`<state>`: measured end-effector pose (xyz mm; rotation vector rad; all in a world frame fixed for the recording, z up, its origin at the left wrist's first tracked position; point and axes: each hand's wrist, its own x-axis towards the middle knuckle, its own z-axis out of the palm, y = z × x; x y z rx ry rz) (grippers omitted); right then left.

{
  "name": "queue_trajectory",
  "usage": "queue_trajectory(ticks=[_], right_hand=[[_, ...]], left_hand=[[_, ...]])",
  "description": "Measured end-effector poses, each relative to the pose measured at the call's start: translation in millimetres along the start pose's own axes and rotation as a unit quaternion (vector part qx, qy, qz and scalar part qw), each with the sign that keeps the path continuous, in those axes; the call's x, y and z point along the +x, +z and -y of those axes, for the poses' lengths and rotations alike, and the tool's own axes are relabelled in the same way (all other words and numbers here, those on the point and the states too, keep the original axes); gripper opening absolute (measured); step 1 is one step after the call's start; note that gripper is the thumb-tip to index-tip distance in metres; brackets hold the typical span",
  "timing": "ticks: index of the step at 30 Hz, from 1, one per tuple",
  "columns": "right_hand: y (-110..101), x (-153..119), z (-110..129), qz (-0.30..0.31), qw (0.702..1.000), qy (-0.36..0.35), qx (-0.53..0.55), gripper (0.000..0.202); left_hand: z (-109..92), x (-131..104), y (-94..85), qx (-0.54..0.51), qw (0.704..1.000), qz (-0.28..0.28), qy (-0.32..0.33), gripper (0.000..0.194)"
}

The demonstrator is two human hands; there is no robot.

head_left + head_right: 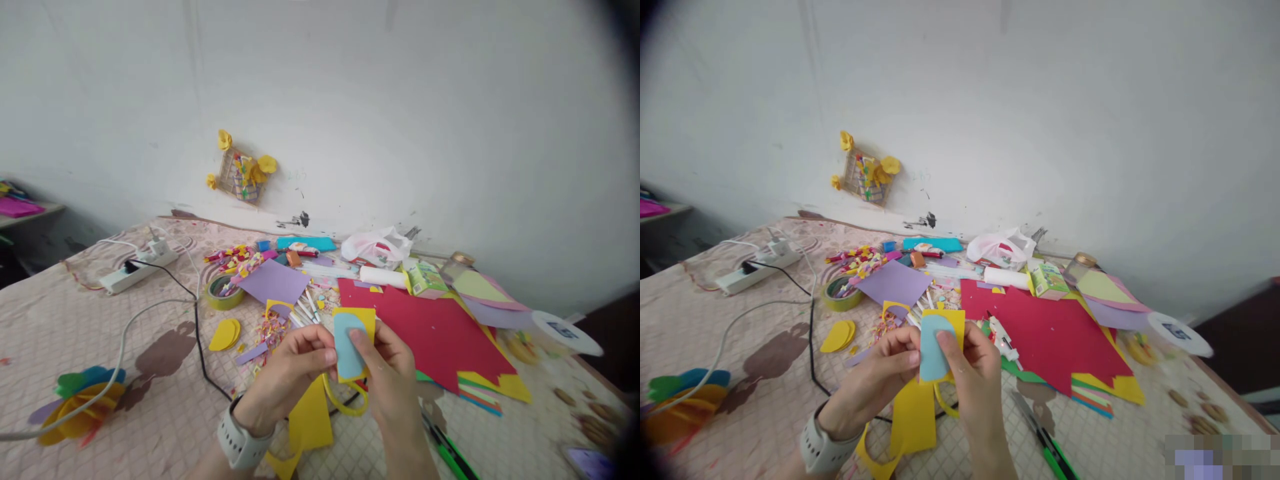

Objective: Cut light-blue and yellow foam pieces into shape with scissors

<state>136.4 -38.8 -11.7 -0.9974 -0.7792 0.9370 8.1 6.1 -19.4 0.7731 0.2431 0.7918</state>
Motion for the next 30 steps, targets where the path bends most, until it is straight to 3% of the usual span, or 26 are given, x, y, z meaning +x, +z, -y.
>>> queue_trajectory(ticks=[4,10,20,24,27,30], right_hand=[[0.5,-1.2,1.2,0.008,0.999,0.008,-0.037,0.016],[5.9,-4.1,6.4,0.070,0.996,0.047,-0.039,0.020],[5.4,-4.0,8.1,0.071,0.995,0.055,-0.050,0.022],[1.5,-1.6,5.4,0.062,0.995,0.043,-0.072,0.022],[-1.0,0.8,4.3,0.048,0.992,0.027,-0.117,0.021],[-2.7,3.7,4.5,0.057,0.987,0.007,-0.150,0.020]], left_hand=[[0.2,0.7,-1.1,-0.017,1.000,-0.018,0.006,0.011],[-4.5,1.1,-0.6,-0.040,0.998,-0.042,0.019,0.013],[-4.8,2.1,2.9,-0.046,0.997,-0.061,0.005,0.015],[-10.0,0.9,2.9,0.071,0.992,-0.102,0.033,0.020],[-14.3,-1.0,3.4,0.200,0.974,-0.107,0.024,0.021],[-15.3,-2.0,4.9,0.260,0.957,-0.120,0.036,0.023]])
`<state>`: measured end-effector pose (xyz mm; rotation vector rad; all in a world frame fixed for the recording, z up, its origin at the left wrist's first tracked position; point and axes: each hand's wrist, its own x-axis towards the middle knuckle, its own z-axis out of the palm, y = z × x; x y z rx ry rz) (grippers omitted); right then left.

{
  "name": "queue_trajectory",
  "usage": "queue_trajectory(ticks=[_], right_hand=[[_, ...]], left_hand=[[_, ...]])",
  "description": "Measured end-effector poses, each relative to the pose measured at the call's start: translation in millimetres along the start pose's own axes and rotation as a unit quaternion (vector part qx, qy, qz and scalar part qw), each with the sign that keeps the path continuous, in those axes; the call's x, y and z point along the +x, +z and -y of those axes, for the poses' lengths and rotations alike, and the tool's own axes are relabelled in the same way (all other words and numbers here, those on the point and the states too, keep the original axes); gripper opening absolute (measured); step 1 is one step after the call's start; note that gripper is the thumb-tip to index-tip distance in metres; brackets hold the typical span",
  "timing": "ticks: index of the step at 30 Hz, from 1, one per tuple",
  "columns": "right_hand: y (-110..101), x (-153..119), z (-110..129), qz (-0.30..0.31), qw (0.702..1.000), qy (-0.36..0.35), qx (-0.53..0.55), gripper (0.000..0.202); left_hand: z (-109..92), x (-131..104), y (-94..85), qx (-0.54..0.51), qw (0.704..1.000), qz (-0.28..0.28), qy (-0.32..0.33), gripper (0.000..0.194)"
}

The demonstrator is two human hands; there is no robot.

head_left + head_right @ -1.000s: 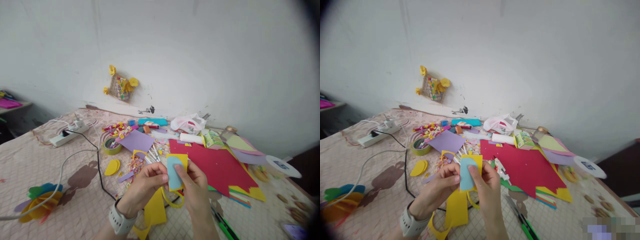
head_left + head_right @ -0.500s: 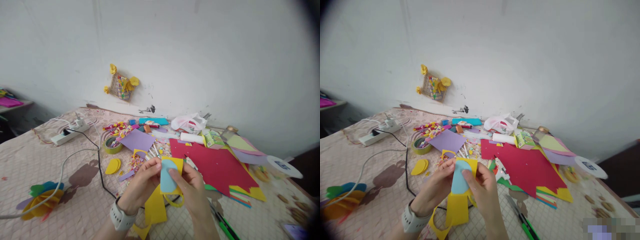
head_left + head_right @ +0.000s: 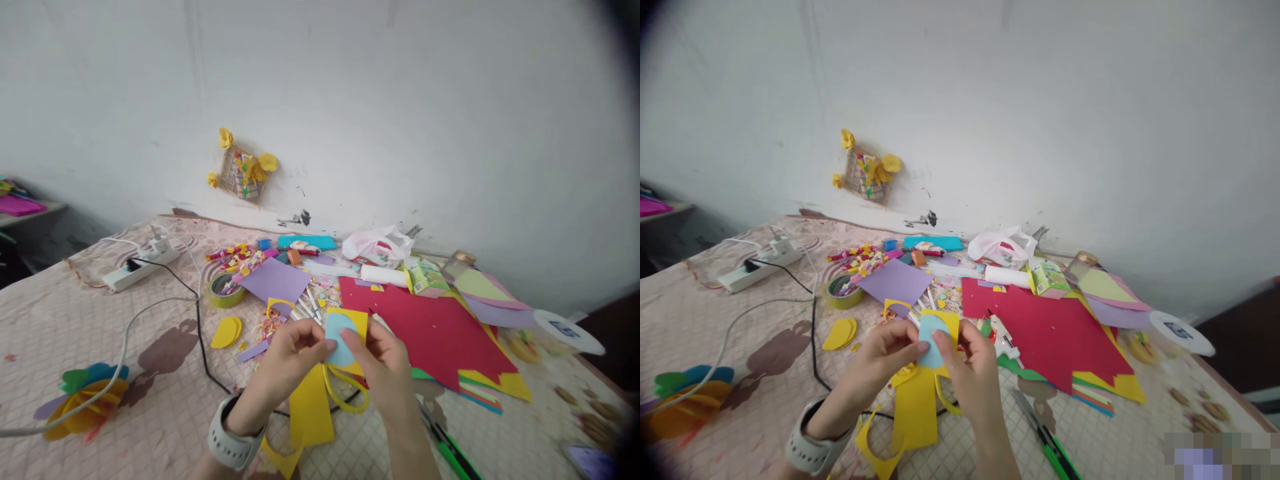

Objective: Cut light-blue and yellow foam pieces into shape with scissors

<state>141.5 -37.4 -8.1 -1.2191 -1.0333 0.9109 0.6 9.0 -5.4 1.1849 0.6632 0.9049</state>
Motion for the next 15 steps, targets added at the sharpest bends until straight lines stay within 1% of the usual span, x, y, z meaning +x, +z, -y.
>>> queue_trajectory(ticks=[3,5,8,10,13,15], right_hand=[[-2.2,2.7,0.2,0.027,1.000,-0.006,0.006,0.020],[-4.4,4.1,0.0,0.032,0.999,-0.006,0.011,0.019],[-9.3,5.5,-0.3,0.044,0.999,-0.012,-0.014,0.018],[-13.1,6.0,0.4,0.085,0.995,-0.012,-0.052,0.016],[-18.4,6.0,3.9,0.154,0.978,-0.030,-0.140,0.016],[-20.9,6.2,8.4,0.176,0.963,-0.052,-0.196,0.014]], left_hand=[[0.5,-0.4,1.5,0.010,0.998,-0.041,0.036,0.023],[1.0,-0.2,1.2,0.017,0.998,-0.041,0.041,0.022],[0.8,1.1,-2.4,0.036,0.999,-0.007,0.026,0.021],[-0.3,2.1,-6.3,0.051,0.998,0.022,0.013,0.017],[-2.3,2.8,-12.4,0.096,0.993,0.063,0.005,0.017],[-3.4,2.3,-15.5,0.144,0.986,0.089,0.001,0.014]])
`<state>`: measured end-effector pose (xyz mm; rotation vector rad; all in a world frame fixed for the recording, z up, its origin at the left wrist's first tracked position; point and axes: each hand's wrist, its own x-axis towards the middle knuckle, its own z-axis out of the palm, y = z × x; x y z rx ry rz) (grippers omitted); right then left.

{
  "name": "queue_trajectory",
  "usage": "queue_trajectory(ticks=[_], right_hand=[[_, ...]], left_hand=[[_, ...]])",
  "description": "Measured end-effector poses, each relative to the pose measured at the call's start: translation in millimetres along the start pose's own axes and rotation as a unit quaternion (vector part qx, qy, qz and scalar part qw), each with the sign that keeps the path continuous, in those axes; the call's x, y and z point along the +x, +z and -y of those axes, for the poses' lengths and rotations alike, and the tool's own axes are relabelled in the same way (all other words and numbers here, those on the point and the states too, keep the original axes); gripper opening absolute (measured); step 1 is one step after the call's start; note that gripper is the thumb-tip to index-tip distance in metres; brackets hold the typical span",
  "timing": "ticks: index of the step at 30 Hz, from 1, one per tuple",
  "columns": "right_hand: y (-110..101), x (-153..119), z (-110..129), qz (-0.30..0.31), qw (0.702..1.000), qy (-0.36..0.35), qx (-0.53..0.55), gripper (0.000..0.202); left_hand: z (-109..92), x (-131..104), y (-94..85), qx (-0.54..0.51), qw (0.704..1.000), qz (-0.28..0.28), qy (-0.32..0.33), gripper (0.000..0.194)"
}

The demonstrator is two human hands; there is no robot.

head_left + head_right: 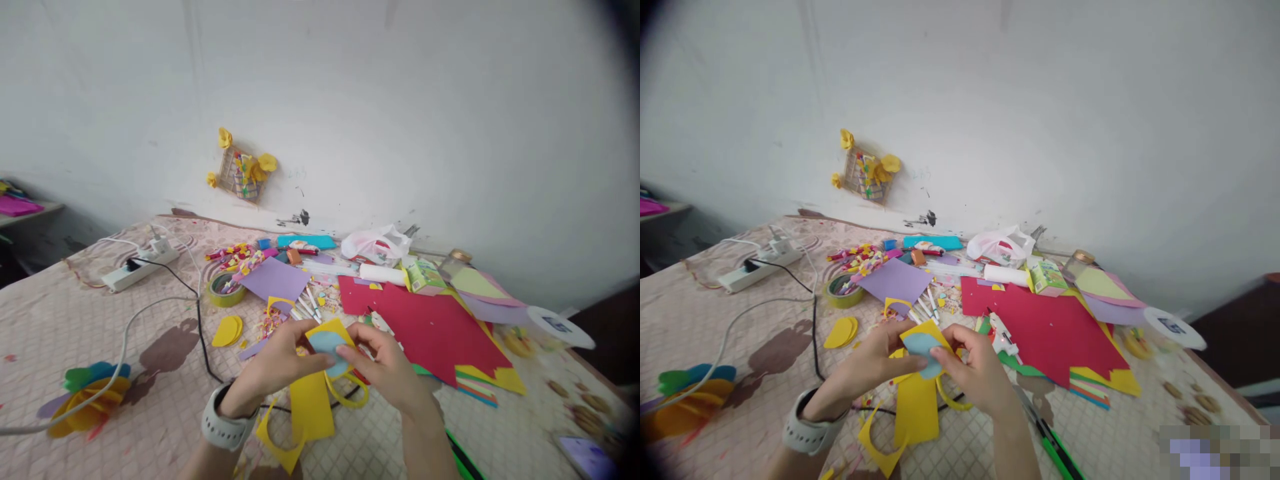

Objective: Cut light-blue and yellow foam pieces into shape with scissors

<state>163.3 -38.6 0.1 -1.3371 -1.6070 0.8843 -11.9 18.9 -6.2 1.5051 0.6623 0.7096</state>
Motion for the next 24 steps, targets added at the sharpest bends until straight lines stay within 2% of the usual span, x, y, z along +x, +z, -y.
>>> queue_trajectory(ticks=[2,5,9,12,14,16,18,20,22,24], right_hand=[[-4.1,0.9,5.4,0.015,0.998,-0.010,-0.052,0.013],[-10.8,5.7,17.0,0.048,0.989,-0.030,-0.136,0.012],[-17.1,15.5,35.7,0.107,0.957,-0.088,-0.255,0.014],[-17.6,22.5,48.0,0.113,0.943,-0.129,-0.286,0.018],[-17.4,26.1,49.9,0.099,0.952,-0.126,-0.260,0.015],[-17.6,27.7,41.8,0.070,0.969,-0.096,-0.217,0.009],[-17.2,25.3,21.9,0.029,0.979,-0.054,-0.196,0.012],[-13.9,17.9,-6.8,0.001,0.970,-0.005,-0.245,0.012],[-6.0,6.7,-37.0,0.007,0.961,0.029,-0.275,0.002],[5.1,-4.6,-61.5,0.014,0.955,0.053,-0.292,0.016]], left_hand=[[-0.6,-1.3,-1.5,0.043,0.999,0.025,-0.006,0.010],[-2.7,-3.0,-0.5,0.074,0.997,0.031,-0.017,0.006],[-4.7,-3.7,6.0,0.066,0.997,0.032,-0.036,0.011],[-2.7,-2.7,11.6,0.042,0.999,0.013,-0.024,0.006],[-0.3,-1.5,12.6,0.023,0.999,-0.022,-0.016,0.004],[1.4,-0.3,9.5,0.000,0.997,-0.069,-0.017,0.005],[1.9,0.3,2.1,-0.033,0.991,-0.126,-0.005,0.005],[1.3,0.2,-7.4,-0.087,0.976,-0.195,0.030,0.006],[0.5,-0.3,-15.8,-0.151,0.954,-0.255,0.054,0.009],[-0.5,-0.9,-20.4,-0.211,0.932,-0.289,0.063,0.011]])
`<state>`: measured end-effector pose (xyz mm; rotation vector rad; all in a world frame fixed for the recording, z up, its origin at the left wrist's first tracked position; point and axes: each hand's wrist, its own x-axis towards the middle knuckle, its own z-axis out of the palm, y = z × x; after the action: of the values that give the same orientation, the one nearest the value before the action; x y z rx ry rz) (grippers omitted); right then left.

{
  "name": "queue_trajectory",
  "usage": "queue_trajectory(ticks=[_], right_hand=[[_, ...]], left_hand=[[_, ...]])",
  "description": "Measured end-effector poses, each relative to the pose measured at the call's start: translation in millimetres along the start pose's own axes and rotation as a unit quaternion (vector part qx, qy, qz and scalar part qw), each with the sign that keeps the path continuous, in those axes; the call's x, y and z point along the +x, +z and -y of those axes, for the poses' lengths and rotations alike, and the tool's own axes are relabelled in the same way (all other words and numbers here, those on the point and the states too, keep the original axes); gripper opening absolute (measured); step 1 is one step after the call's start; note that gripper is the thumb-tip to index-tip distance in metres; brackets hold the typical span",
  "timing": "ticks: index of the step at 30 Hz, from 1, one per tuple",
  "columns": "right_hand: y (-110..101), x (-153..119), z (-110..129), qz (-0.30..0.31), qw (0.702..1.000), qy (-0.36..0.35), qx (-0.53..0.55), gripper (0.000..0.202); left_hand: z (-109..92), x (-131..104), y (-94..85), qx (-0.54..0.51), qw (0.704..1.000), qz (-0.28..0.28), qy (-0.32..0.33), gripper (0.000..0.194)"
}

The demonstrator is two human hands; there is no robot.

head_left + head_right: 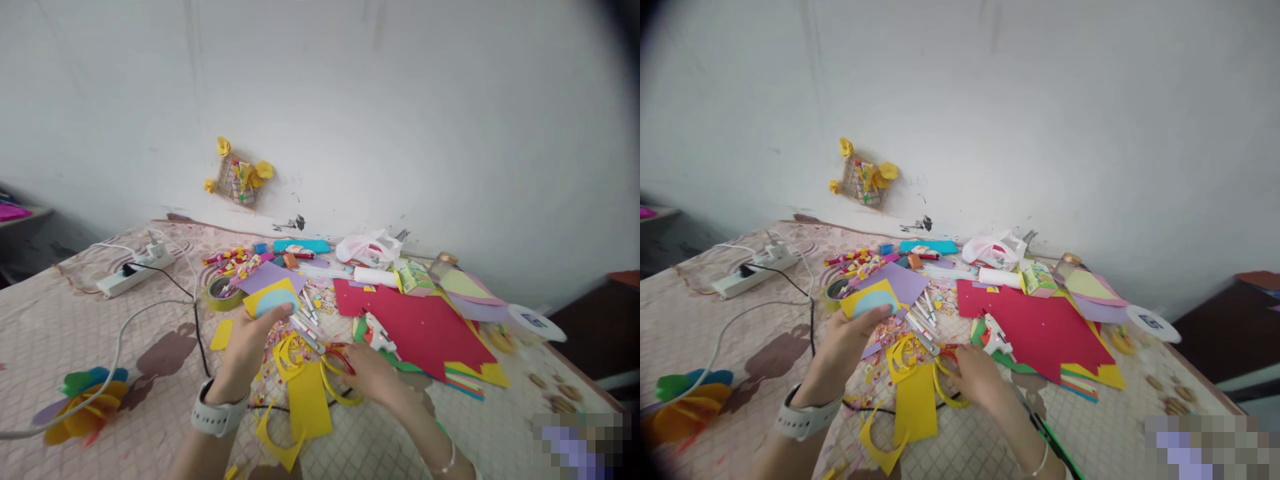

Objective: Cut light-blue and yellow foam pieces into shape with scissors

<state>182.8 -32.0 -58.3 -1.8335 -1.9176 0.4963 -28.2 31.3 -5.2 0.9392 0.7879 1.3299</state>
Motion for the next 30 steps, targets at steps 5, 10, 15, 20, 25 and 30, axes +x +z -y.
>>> queue_trajectory(ticks=[5,10,15,20,25,30], right_hand=[[29.0,-6.0,-13.3,-0.025,0.999,0.039,0.000,0.027],[10.8,0.1,-19.1,-0.025,0.994,0.056,0.094,0.011],[-9.0,0.8,10.0,-0.089,0.965,0.023,0.246,0.028],[9.7,2.1,54.1,-0.180,0.840,-0.043,0.510,0.033],[41.9,-0.6,73.0,-0.078,0.827,-0.049,0.555,0.042],[41.7,-0.6,80.8,-0.070,0.833,-0.026,0.548,0.027]], left_hand=[[-2.7,-4.7,4.7,-0.062,0.998,-0.024,0.006,0.009],[-5.0,-12.5,11.2,-0.060,0.997,-0.028,0.024,0.014],[-7.0,-16.6,14.1,-0.065,0.996,-0.047,0.029,0.013],[-8.4,-18.1,18.3,-0.088,0.991,-0.091,0.037,0.012],[-6.2,-20.5,20.1,-0.095,0.988,-0.110,0.052,0.010],[-3.0,-24.0,20.7,-0.065,0.994,-0.084,0.041,0.008]])
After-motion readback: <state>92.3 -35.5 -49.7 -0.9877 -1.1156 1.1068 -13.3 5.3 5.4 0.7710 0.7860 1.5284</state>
